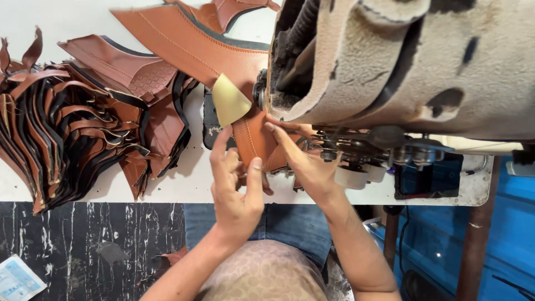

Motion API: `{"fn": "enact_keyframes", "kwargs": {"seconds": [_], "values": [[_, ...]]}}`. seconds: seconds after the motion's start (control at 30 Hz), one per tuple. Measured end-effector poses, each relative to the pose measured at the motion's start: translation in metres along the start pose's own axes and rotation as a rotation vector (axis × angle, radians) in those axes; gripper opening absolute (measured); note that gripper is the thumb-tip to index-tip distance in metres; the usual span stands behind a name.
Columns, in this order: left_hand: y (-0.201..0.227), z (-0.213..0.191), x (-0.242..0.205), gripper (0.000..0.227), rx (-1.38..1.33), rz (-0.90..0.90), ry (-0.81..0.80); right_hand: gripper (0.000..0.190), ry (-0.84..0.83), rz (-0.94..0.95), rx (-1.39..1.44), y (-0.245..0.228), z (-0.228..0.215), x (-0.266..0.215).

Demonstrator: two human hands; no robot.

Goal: Stitching together leather pieces to assemble shoe uppers using an industrial sewing machine.

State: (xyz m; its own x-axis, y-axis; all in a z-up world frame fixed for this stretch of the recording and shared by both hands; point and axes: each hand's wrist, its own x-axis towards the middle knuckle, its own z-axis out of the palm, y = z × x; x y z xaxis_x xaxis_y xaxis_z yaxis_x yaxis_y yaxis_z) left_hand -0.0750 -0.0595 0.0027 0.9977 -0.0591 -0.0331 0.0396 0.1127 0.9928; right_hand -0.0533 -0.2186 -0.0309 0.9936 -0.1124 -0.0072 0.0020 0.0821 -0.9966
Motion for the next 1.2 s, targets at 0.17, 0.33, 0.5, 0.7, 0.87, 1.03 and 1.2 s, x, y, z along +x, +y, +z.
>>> {"fn": "enact_keyframes", "kwargs": {"seconds": [0.17,0.33,0.5,0.7,0.87,1.03,1.2], "values": [[0.026,-0.007,0.024,0.061,0.158,-0.016,-0.007,0.028,0.174,-0.573,-1.629,0.03,-0.019,0.006],[0.027,-0.02,0.044,0.063,0.37,0.113,-0.06,0.019,-0.005,-0.027,-1.15,0.0,-0.002,0.03],[0.032,-0.019,0.056,0.061,0.362,0.027,-0.113,0.031,0.041,-0.025,-1.188,0.009,-0.025,0.017],[0.027,-0.018,0.058,0.053,0.223,-0.008,-0.1,0.025,0.036,-0.12,-1.12,0.037,-0.069,-0.007],[0.015,-0.025,0.042,0.052,0.304,0.065,-0.037,0.025,0.152,-0.091,-1.124,0.036,-0.067,-0.002],[-0.021,-0.02,0.004,0.054,0.325,0.233,0.043,0.03,0.191,-0.099,-0.989,0.02,-0.025,-0.001],[0.001,-0.014,0.012,0.066,0.497,0.45,0.092,0.066,0.05,0.217,-1.295,0.032,-0.01,0.015]]}}
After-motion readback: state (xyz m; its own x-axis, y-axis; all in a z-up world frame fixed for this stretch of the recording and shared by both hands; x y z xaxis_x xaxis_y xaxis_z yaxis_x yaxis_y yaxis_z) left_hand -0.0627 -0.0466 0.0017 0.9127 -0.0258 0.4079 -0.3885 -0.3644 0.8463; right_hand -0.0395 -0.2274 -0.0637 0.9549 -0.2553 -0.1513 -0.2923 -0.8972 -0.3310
